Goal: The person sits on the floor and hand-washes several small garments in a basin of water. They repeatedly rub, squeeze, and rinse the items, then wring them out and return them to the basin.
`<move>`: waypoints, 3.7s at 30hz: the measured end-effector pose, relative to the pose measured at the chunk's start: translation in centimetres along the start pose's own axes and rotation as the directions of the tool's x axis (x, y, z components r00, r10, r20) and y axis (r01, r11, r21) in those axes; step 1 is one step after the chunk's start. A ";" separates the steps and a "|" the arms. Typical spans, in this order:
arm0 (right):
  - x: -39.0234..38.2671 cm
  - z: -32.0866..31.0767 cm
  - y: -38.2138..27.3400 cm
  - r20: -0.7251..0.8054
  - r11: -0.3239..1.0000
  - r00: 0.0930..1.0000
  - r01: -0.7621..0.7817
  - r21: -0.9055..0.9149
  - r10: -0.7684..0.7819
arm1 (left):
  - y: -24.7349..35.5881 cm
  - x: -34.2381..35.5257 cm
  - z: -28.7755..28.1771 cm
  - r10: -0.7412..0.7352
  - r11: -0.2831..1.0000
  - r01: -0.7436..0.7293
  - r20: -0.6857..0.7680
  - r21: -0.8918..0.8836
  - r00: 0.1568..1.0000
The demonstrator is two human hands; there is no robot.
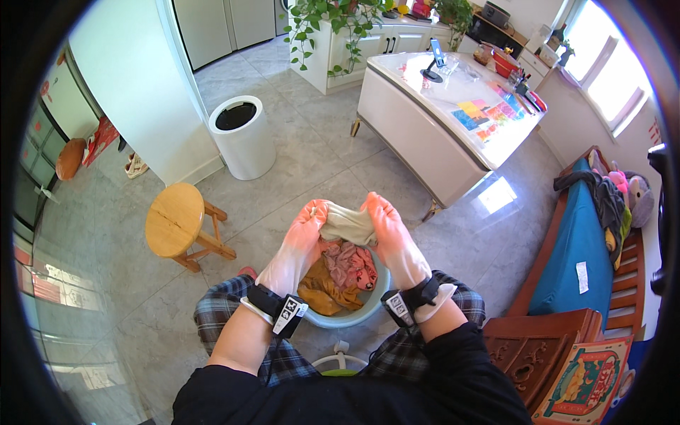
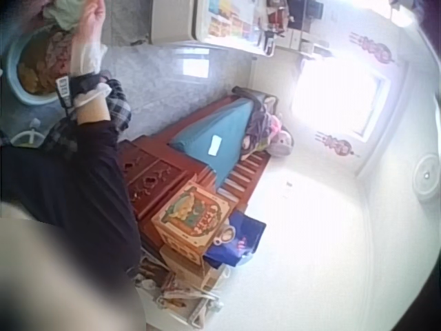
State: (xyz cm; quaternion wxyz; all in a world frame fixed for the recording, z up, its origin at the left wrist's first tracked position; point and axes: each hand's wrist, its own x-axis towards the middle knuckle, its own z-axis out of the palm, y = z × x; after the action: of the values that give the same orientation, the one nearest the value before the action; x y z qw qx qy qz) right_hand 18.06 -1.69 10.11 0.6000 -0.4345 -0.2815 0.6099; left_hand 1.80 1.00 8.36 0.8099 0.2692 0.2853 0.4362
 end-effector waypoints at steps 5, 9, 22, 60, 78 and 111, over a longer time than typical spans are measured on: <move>-3.5 3.6 1.9 0.605 0.322 0.719 0.694 -0.643 -0.341 | -4.3 1.4 -0.8 0.298 0.899 -0.206 0.196 -0.387 0.934; -0.6 3.6 2.0 -0.194 0.827 0.955 0.082 -0.556 -0.225 | -7.0 1.7 0.5 0.167 0.979 -0.122 -0.294 0.166 0.941; 0.4 4.4 3.6 -0.036 0.466 0.964 0.094 -0.880 -0.262 | -6.7 2.2 -4.0 0.057 0.906 0.020 -0.167 0.423 0.984; -0.1 -3.8 -0.8 0.406 0.965 0.897 -0.239 0.108 0.177 | 2.8 -0.7 -1.4 -0.061 0.991 0.080 -0.167 0.106 0.984; -0.9 -5.4 -0.5 0.243 0.955 0.926 -0.297 -0.002 0.288 | 1.4 -2.5 0.3 -0.085 0.992 0.087 -0.033 0.090 0.996; -0.7 -5.0 8.9 0.176 0.881 0.939 -0.197 -0.431 0.297 | -8.8 -1.3 -7.8 -0.005 0.879 0.155 -0.315 0.452 0.949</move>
State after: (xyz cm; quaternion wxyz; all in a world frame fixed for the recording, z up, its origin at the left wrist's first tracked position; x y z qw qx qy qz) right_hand 17.97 -4.33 0.22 0.3752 -0.5062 -0.4136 0.6572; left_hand 0.69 -2.81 -2.77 0.6838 0.3751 0.5149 0.3558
